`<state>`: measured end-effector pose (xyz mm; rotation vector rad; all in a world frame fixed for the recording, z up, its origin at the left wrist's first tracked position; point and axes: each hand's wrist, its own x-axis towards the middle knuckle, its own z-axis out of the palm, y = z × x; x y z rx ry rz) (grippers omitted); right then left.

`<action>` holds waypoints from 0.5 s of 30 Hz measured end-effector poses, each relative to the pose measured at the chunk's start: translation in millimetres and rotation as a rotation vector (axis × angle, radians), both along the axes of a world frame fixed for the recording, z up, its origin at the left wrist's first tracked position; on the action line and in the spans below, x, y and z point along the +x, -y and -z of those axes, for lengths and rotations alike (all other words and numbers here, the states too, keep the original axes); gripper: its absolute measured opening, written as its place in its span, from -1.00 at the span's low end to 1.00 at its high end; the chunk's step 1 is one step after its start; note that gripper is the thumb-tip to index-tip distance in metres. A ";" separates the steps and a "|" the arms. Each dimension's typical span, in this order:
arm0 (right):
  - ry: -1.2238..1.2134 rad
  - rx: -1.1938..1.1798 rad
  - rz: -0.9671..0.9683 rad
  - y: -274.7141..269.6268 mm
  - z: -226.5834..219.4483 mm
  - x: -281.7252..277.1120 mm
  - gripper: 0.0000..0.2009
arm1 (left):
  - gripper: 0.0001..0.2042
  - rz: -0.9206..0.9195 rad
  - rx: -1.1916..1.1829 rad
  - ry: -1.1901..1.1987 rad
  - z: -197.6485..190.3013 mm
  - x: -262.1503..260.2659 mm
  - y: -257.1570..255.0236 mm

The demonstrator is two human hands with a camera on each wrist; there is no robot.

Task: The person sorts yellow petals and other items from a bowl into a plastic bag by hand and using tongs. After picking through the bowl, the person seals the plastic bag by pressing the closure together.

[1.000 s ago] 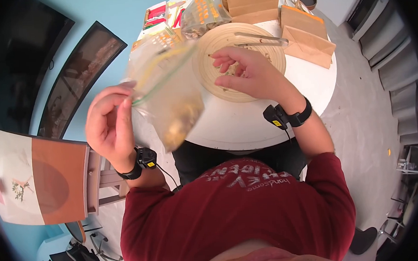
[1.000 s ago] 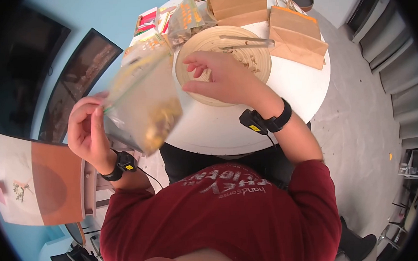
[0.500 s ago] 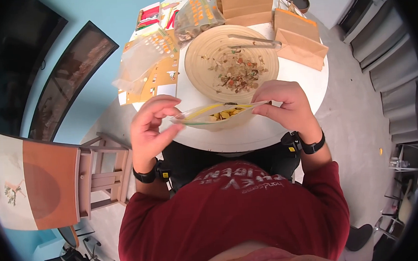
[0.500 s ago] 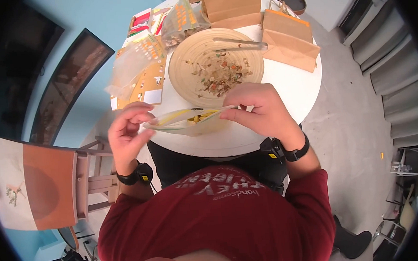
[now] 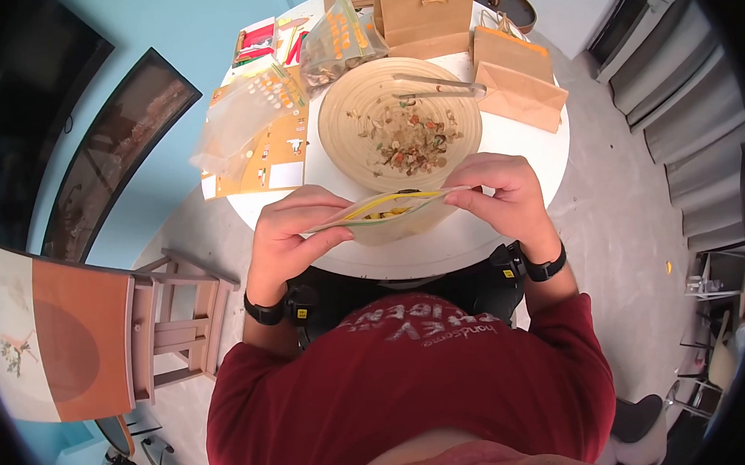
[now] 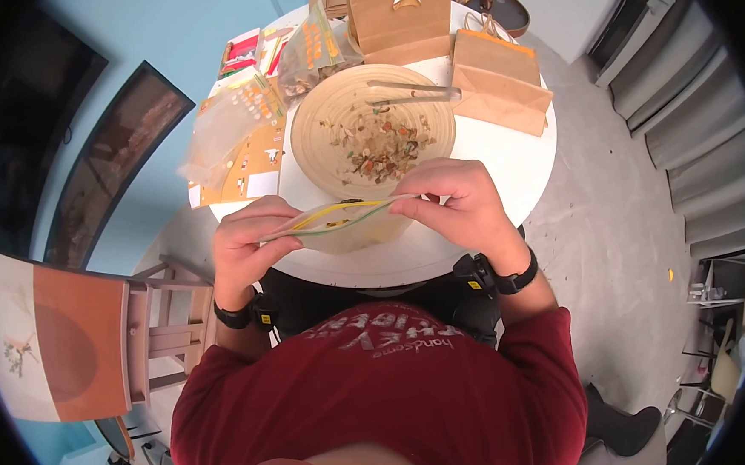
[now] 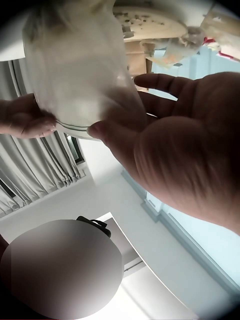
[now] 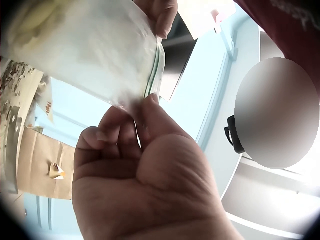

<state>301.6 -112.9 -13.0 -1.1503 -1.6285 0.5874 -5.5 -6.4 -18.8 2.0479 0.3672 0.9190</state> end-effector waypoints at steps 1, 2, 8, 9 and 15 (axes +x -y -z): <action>0.006 -0.006 0.016 0.3 0.3 -0.6 -0.91 | -0.86 0.004 0.011 -0.010 -1.4 1.0 0.9; 0.012 -0.013 0.032 0.7 0.3 -0.9 -0.92 | -0.87 -0.002 0.025 0.004 0.0 1.2 0.5; 0.038 0.033 0.065 4.0 -4.3 -5.3 -0.89 | -0.90 0.007 0.147 0.073 -4.4 2.7 -3.4; 0.035 0.047 0.066 4.0 -4.6 -6.1 -0.88 | -0.91 0.001 0.160 0.086 -6.5 4.2 -2.9; 0.019 0.019 0.061 1.3 1.7 -4.6 -0.87 | -0.90 -0.073 -0.014 -0.002 -4.8 5.7 1.4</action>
